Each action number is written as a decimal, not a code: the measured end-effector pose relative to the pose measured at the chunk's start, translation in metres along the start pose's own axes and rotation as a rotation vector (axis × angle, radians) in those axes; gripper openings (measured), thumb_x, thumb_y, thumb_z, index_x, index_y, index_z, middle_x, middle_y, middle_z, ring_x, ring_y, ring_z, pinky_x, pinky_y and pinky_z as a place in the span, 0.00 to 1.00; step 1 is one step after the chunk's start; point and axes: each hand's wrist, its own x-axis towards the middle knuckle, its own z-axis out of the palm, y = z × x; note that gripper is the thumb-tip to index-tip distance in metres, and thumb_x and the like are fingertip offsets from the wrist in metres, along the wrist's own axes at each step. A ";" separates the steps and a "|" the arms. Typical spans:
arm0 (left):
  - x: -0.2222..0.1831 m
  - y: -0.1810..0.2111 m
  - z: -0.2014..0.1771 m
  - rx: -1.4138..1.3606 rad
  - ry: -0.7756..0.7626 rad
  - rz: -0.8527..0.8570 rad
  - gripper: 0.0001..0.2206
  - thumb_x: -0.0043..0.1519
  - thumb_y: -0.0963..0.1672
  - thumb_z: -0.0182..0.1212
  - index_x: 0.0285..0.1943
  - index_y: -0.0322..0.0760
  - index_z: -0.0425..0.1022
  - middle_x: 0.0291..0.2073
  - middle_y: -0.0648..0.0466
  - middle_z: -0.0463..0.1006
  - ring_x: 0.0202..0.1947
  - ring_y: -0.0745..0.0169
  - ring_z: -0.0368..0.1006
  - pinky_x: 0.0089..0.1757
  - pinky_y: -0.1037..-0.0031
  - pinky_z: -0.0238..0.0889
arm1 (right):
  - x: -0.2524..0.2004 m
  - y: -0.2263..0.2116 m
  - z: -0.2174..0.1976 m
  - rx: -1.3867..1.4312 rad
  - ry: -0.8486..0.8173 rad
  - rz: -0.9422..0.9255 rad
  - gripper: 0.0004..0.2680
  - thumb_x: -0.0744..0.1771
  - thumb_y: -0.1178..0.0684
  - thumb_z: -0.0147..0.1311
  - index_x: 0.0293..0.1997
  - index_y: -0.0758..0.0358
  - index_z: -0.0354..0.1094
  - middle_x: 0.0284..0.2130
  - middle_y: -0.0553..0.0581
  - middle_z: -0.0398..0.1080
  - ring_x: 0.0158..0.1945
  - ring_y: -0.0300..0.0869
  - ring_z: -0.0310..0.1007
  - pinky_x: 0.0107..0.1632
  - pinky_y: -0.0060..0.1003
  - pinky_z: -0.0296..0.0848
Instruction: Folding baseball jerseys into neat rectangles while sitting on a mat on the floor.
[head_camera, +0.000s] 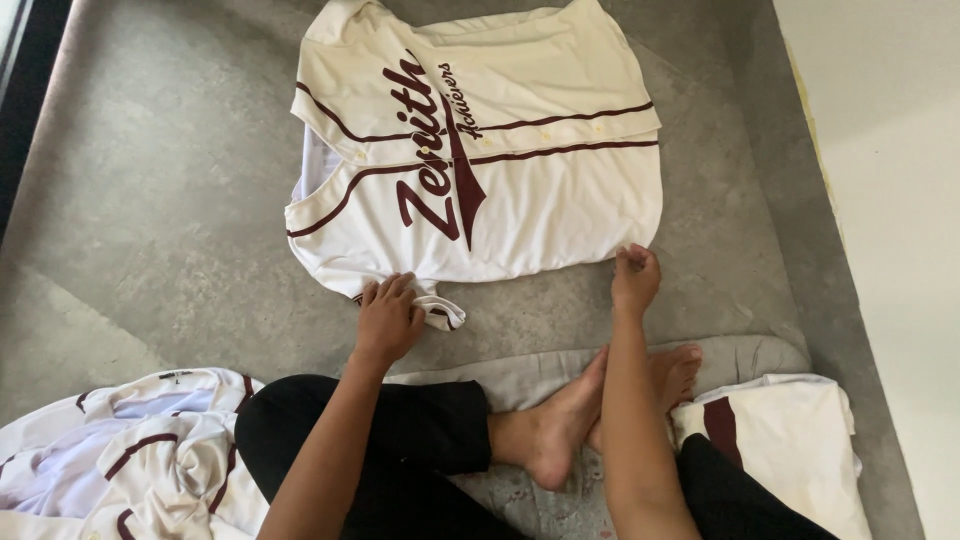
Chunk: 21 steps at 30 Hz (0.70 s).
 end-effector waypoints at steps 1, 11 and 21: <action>0.000 -0.001 0.000 0.003 0.002 -0.005 0.16 0.55 0.46 0.40 0.43 0.40 0.73 0.58 0.56 0.65 0.60 0.61 0.56 0.57 0.64 0.43 | 0.004 0.004 0.000 0.003 -0.005 0.000 0.10 0.62 0.54 0.56 0.44 0.64 0.65 0.35 0.58 0.66 0.37 0.44 0.72 0.36 0.35 0.72; 0.002 0.000 -0.004 -0.050 -0.050 -0.038 0.16 0.55 0.47 0.40 0.43 0.41 0.74 0.56 0.58 0.65 0.60 0.61 0.56 0.56 0.63 0.46 | 0.012 -0.006 -0.013 -0.066 -0.068 0.071 0.12 0.65 0.53 0.49 0.48 0.71 0.61 0.33 0.59 0.66 0.23 0.38 0.71 0.23 0.29 0.68; -0.003 0.003 -0.012 -0.090 -0.090 -0.062 0.18 0.54 0.47 0.41 0.46 0.40 0.74 0.56 0.56 0.66 0.59 0.59 0.58 0.54 0.63 0.50 | -0.016 -0.036 -0.018 0.037 -0.158 0.057 0.12 0.65 0.50 0.49 0.42 0.73 0.62 0.33 0.60 0.64 0.25 0.41 0.72 0.22 0.29 0.66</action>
